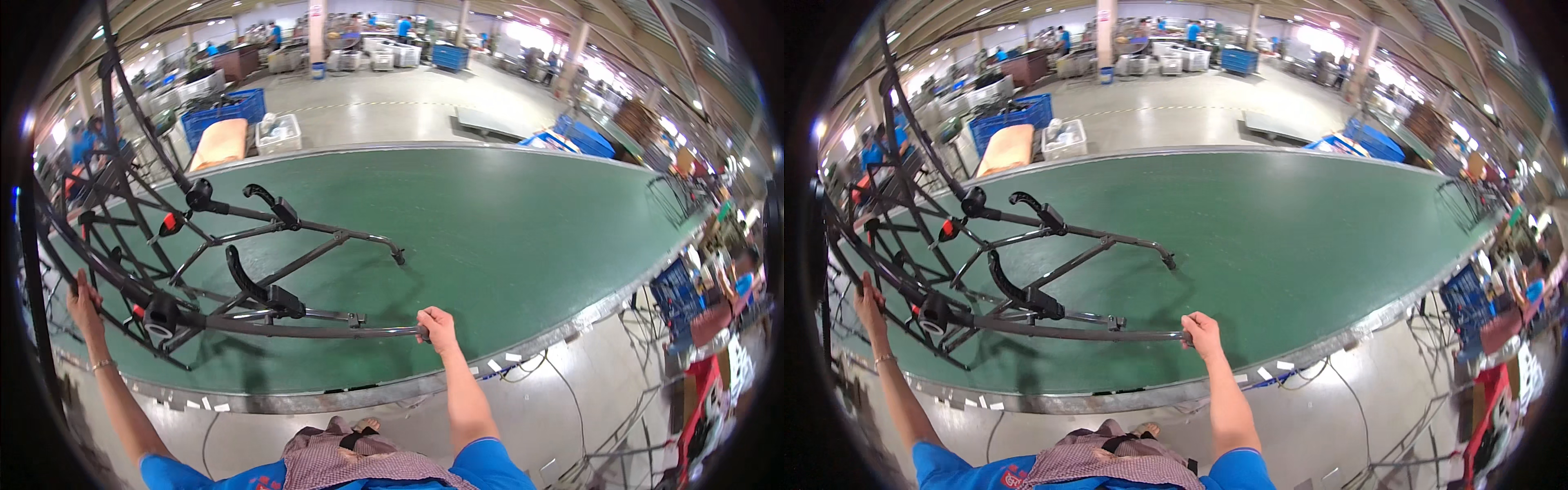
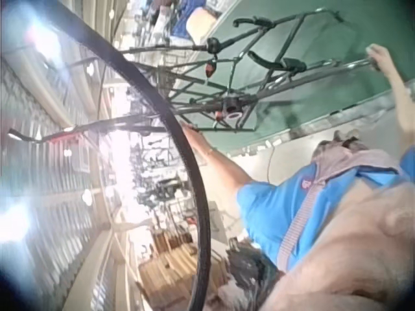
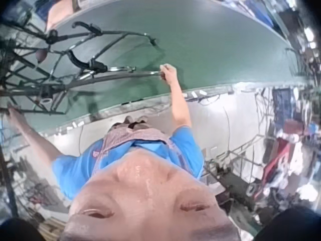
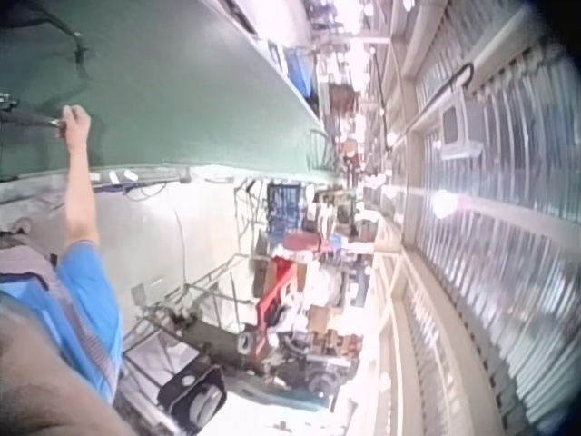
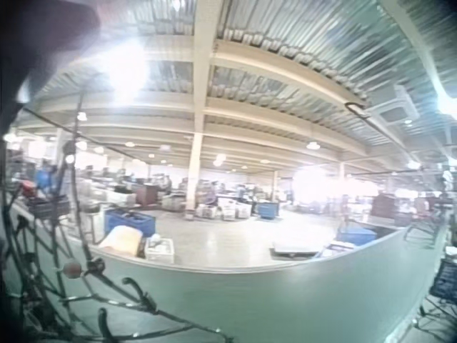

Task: The person repeatedly picks up black plastic feet and attaches them to the legs of metal chair frames using a pneumatic press. The person handles the frames and feet by hand, positions them under the press, and activates the machine to secure the parts.

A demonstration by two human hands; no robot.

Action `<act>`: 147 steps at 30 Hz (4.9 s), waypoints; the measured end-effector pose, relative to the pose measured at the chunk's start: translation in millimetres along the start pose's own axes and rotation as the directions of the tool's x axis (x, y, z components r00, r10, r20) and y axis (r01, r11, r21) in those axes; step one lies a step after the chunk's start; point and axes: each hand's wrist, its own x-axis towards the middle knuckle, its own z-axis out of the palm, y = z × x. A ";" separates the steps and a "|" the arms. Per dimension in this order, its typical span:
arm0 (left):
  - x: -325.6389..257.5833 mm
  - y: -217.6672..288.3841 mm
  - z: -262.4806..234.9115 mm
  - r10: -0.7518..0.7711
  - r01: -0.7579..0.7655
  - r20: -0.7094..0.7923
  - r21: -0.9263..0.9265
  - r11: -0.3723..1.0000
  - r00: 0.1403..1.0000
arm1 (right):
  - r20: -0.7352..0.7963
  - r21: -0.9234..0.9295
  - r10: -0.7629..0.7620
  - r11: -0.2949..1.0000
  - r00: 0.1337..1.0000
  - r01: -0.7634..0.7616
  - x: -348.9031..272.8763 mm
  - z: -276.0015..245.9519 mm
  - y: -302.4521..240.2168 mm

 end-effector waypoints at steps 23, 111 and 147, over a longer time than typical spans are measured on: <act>-225.8 171.7 459.1 0.428 0.567 0.902 -0.382 0.729 0.057 | -0.939 -0.343 -0.339 0.938 0.064 -0.061 -631.4 -65.9 -145.8; -1118.9 476.9 391.6 0.363 0.325 -0.041 0.363 0.874 -0.931 | -0.316 0.697 -0.048 0.666 -0.947 -0.266 -877.5 192.6 15.7; -1050.8 507.5 344.9 0.199 0.214 0.330 0.009 0.977 -0.923 | -0.909 0.138 0.224 0.958 -0.352 0.252 -798.7 5.6 132.4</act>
